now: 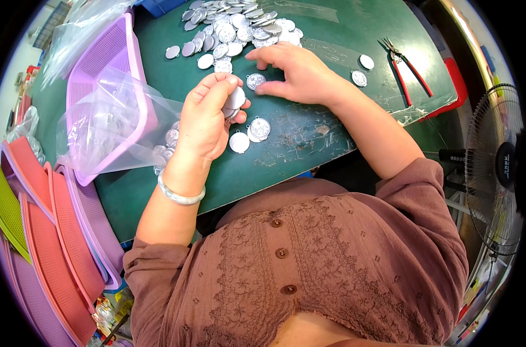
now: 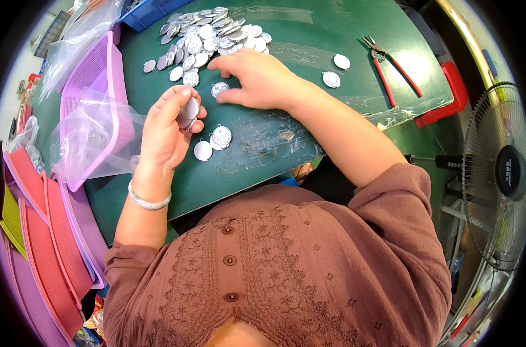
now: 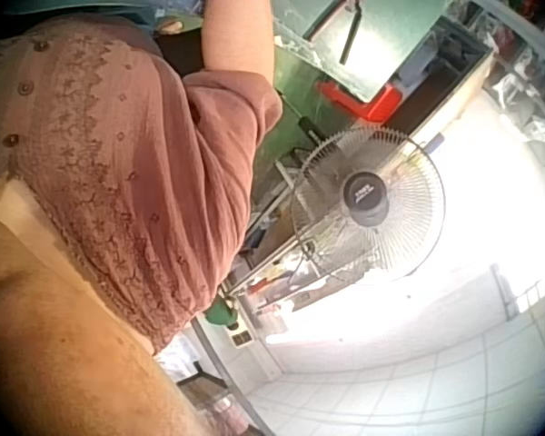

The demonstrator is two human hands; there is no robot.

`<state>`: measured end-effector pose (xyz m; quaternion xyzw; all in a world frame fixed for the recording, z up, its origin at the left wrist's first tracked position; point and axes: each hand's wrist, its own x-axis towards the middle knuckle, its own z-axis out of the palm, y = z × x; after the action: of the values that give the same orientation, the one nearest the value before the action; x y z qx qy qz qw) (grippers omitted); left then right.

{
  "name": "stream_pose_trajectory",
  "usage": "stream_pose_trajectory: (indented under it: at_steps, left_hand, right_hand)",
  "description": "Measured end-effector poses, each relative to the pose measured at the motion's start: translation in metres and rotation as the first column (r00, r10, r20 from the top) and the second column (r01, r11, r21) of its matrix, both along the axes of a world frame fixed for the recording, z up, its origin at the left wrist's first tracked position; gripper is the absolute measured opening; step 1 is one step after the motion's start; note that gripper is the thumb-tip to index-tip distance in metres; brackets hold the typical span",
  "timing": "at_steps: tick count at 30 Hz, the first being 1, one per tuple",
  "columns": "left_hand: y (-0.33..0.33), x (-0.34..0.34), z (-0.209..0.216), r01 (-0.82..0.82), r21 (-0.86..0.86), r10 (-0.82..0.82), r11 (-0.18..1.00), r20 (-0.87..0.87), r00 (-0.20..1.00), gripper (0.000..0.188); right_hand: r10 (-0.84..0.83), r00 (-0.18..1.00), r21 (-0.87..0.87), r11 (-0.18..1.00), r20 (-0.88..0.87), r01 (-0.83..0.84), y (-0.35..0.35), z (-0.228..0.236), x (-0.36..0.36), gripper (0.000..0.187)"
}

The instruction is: The person repeatedly picks up small round silver pieces and white circular pieces from a green table, aligns them, and presses them together by hand. The person occasionally places assembled units into a clear plastic bag and continues handling the remaining pieces.

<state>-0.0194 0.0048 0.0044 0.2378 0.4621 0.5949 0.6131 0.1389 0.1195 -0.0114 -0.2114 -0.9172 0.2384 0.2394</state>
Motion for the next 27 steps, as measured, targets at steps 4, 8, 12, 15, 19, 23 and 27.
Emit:
stream_pose_trajectory:
  at_steps: [4,8,12,15,19,23,27]
  left_hand:
    - [0.001,-0.002,0.000,-0.003,-0.008,0.003,1.000,0.043,0.999,0.009]
    - [0.002,-0.001,0.001,-0.039,-0.036,0.039,0.999,-0.004,0.999,0.013]
    - [0.002,-0.002,-0.002,-0.052,-0.030,0.050,0.998,-0.055,0.997,0.017]
    - [0.003,0.002,0.000,-0.026,-0.044,0.020,0.999,-0.120,0.993,0.018]
    - [0.002,0.003,-0.003,-0.030,-0.016,0.027,0.999,-0.152,0.988,0.017]
    - [0.003,0.001,-0.005,-0.053,0.028,0.056,0.998,-0.117,0.992,0.016]
    - [0.002,0.001,-0.005,-0.035,0.039,0.038,0.999,-0.080,0.996,0.016]
  right_hand:
    - [0.015,0.999,0.155,0.988,0.049,-0.022,-0.007,0.002,-0.006,0.047]
    - [0.022,1.000,0.062,0.998,0.018,-0.023,-0.009,0.005,-0.007,0.048]
    - [0.065,0.987,-0.062,0.995,-0.150,-0.075,-0.009,0.009,-0.003,0.052]
    - [0.111,0.964,-0.115,0.983,-0.241,-0.142,-0.013,0.011,-0.004,0.055]
    - [0.183,0.931,-0.074,0.973,-0.316,-0.217,-0.015,0.011,-0.005,0.055]
    - [0.082,0.911,-0.436,0.859,-0.404,-0.270,-0.013,0.008,-0.004,0.054]
    - [0.081,0.884,-0.454,0.835,-0.461,-0.313,-0.012,0.006,-0.003,0.054]
